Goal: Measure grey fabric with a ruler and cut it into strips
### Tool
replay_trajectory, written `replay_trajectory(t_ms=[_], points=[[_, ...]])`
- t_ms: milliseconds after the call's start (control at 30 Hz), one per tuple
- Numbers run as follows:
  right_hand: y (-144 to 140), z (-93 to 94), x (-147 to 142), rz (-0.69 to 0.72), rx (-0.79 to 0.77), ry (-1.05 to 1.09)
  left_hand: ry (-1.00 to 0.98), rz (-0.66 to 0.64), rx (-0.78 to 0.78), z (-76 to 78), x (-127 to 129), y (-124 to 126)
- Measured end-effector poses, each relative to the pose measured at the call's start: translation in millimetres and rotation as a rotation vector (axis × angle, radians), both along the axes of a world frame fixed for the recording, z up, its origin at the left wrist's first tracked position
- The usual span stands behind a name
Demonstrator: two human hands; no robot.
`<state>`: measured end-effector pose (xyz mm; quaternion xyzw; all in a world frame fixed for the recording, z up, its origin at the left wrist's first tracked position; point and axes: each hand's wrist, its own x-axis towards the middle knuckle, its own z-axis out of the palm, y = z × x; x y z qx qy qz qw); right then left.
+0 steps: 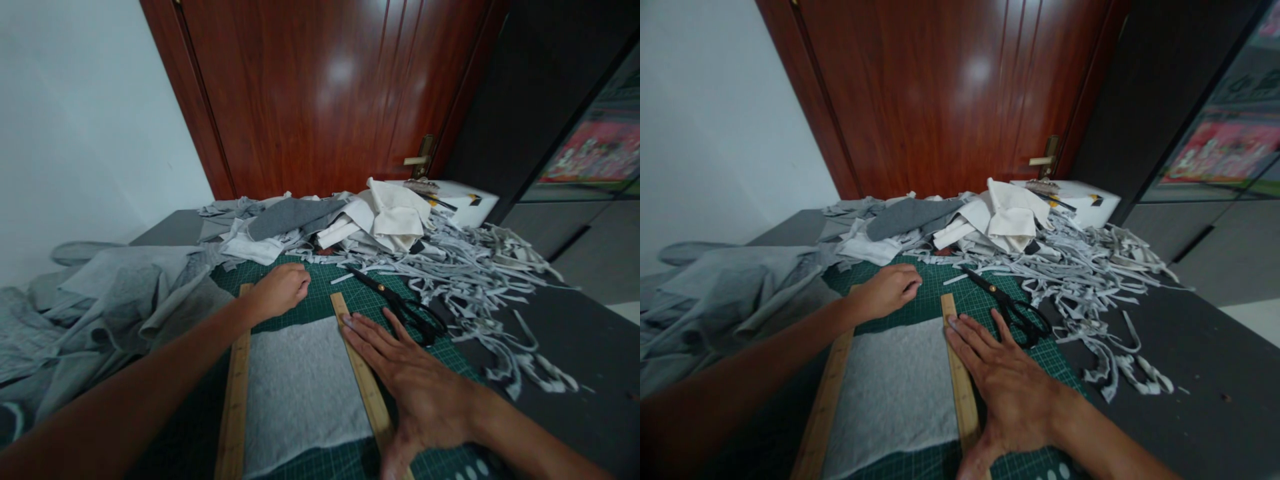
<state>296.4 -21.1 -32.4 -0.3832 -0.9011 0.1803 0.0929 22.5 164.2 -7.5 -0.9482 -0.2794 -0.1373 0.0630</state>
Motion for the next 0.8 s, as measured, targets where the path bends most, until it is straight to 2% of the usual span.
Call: replay_trajectory(t_ms=[167,333,567,700,800], points=[[1,1.5,-1,-0.005,-0.039,0.004,0.010,-0.016,0.041,-0.8,-1,-5],[1,0.3,0,-0.007,-0.012,-0.001,-0.013,0.018,0.051,-2.6,0,-7],[0,-0.4,0,-0.008,-0.017,0.010,-0.125,0.036,-0.006,-4.9,0,-4],[0,0.6,-2,-0.025,-0.029,0.051,-0.249,0.026,-0.078,2.2,2,-17],[1,0.7,-1,-0.006,-0.023,0.043,-0.296,-0.057,-0.146,6.9,5,-34]])
